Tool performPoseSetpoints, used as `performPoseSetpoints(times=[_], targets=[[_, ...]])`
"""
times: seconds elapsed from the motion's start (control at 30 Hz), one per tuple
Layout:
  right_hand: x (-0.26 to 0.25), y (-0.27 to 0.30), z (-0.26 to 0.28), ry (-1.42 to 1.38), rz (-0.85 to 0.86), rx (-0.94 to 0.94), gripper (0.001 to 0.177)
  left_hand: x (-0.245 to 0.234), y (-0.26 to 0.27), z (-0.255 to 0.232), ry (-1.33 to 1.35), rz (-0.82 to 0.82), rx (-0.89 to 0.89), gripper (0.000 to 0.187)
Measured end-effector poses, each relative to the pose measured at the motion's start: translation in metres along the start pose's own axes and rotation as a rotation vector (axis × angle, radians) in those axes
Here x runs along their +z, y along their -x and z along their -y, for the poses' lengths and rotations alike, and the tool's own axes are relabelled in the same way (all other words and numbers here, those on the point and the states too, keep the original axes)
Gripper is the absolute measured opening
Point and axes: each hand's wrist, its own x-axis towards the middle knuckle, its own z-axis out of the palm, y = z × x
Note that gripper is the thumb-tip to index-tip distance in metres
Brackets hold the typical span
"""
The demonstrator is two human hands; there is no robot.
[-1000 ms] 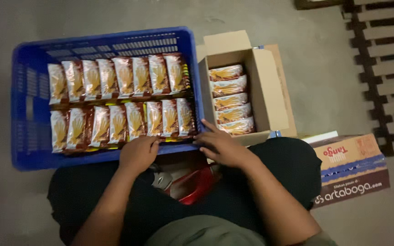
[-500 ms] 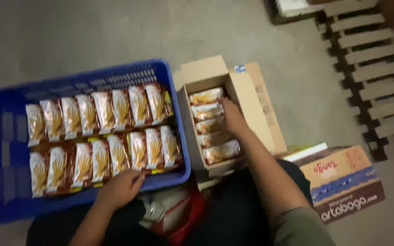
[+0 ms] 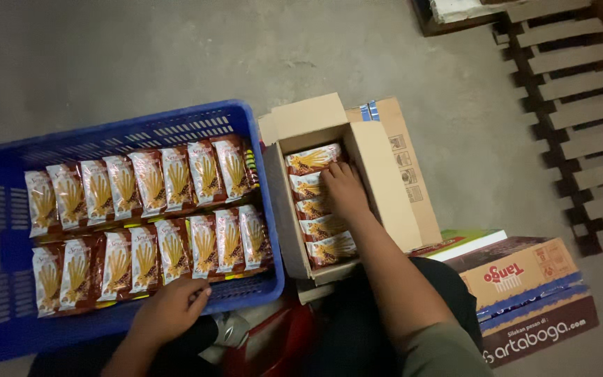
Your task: The person transfers individually wrapped snack packets from a cardboard box into a blue plastic basket. They pick up packets from the box and place them into the basket, arranging them in neat rows.
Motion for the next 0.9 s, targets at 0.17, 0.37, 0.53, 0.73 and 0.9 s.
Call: performPoseSetpoints(times=[0.17,0.37,0.53,0.73,0.9], targets=[[0.014,-0.002,-0.004,-0.008,0.08,0.039,0.048,-0.006,0.0,-0.008,0.017,0.004,-0.052,0.027],[0.003,-0.003,-0.01,-0.06,0.054,0.034,0.05,-0.01,-0.001,-0.01,0.026,0.016,-0.034,0.029],[-0.074,0.009,0.015,-0.073,-0.061,0.0,0.063,-0.014,0.0,-0.015,0.089,0.014,-0.071,0.031],[-0.162,0.038,0.041,-0.172,-0.026,0.158,0.056,-0.022,0.004,-0.027,0.066,-0.001,-0.07,0.028],[-0.193,0.073,0.071,-0.441,-0.176,-0.014,0.058,-0.036,0.024,-0.044,0.099,-0.059,-0.034,0.035]])
